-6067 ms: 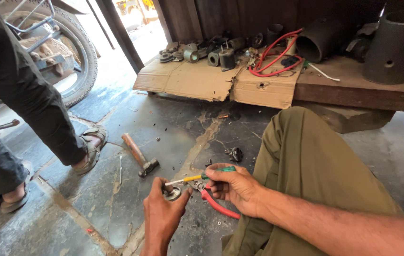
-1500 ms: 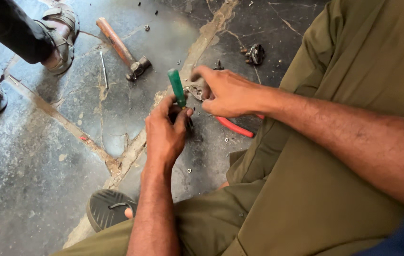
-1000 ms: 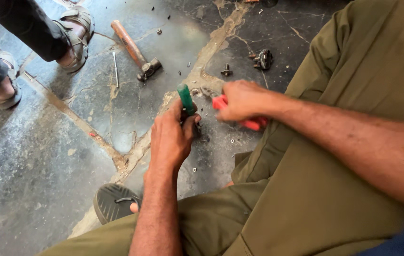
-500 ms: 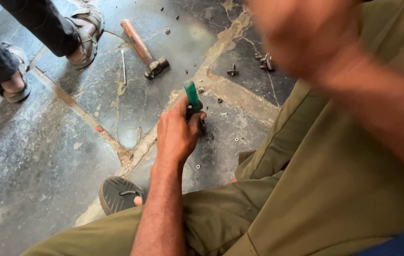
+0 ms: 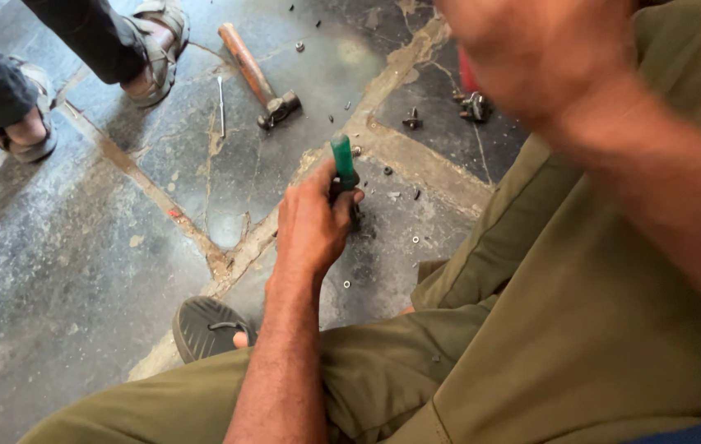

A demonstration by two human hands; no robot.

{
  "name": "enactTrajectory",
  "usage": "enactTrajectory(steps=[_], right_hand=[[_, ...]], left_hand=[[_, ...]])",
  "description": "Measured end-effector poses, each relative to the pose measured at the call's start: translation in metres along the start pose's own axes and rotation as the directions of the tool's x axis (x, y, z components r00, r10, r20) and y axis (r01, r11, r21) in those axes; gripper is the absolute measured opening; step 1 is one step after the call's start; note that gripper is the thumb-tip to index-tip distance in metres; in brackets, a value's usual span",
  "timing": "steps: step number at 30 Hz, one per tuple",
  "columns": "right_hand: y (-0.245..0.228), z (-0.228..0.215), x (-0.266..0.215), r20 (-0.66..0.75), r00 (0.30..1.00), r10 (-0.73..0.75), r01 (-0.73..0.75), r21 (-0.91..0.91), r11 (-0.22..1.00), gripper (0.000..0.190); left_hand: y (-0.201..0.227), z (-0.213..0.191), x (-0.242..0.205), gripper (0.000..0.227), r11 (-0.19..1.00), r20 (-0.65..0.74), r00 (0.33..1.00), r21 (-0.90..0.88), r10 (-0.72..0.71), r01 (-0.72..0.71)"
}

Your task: The person sits on the floor and uses a screwdriver and pliers to manipulate a small cylindrical mechanical component. They repeatedly pry and adjust internal parts of the component while holding it in one hand.

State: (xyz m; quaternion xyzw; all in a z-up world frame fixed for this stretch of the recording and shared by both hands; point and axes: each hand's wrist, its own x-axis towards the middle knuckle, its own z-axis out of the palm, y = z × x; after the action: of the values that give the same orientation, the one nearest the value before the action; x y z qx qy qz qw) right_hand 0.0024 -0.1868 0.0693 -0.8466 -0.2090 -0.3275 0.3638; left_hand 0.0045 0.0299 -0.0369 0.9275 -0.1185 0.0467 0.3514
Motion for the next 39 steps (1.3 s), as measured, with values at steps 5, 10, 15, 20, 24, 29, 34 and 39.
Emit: enactTrajectory(steps=[5,10,15,20,24,29,34,39], right_hand=[[0.0,0.02,-0.024,0.345,0.937,0.049,-0.094,0.115,0.989,0.027],[0.017,0.015,-0.017,0.149,0.984,0.093,-0.095,0.006,0.995,0.039],[0.015,0.019,-0.032,-0.018,0.999,0.046,-0.045,0.08,0.996,0.038],[0.012,0.021,-0.025,0.459,0.864,0.207,-0.139,-0.177,0.974,0.038],[0.01,-0.01,-0.013,0.161,0.955,0.25,-0.204,-0.258,0.944,0.039],[-0.007,0.001,-0.018,0.01,0.998,0.063,-0.064,0.117,0.991,0.028],[0.013,0.026,-0.03,0.562,0.62,0.547,-0.425,-0.344,0.837,0.029],[0.063,0.049,-0.014,0.431,0.764,0.48,-0.351,-0.346,0.87,0.048]], left_hand=[[0.004,-0.002,0.003,0.028,1.0,0.011,1.0,-0.02,-0.009,0.009],[0.003,-0.001,0.0,0.025,0.999,0.025,0.999,-0.034,-0.039,0.04],[0.003,-0.002,0.0,0.026,0.999,0.047,0.998,-0.043,-0.032,0.034],[0.005,-0.005,0.001,0.026,0.997,0.096,0.995,0.07,-0.02,0.014],[0.002,-0.003,-0.001,0.03,0.999,0.075,0.996,0.026,-0.04,0.039],[0.002,-0.005,0.001,0.031,0.998,0.066,0.997,-0.028,-0.048,0.05],[0.001,-0.004,0.0,0.03,0.999,0.083,0.996,0.029,-0.023,0.021],[0.005,-0.007,0.001,0.027,0.993,0.064,0.996,-0.099,-0.054,0.06]])
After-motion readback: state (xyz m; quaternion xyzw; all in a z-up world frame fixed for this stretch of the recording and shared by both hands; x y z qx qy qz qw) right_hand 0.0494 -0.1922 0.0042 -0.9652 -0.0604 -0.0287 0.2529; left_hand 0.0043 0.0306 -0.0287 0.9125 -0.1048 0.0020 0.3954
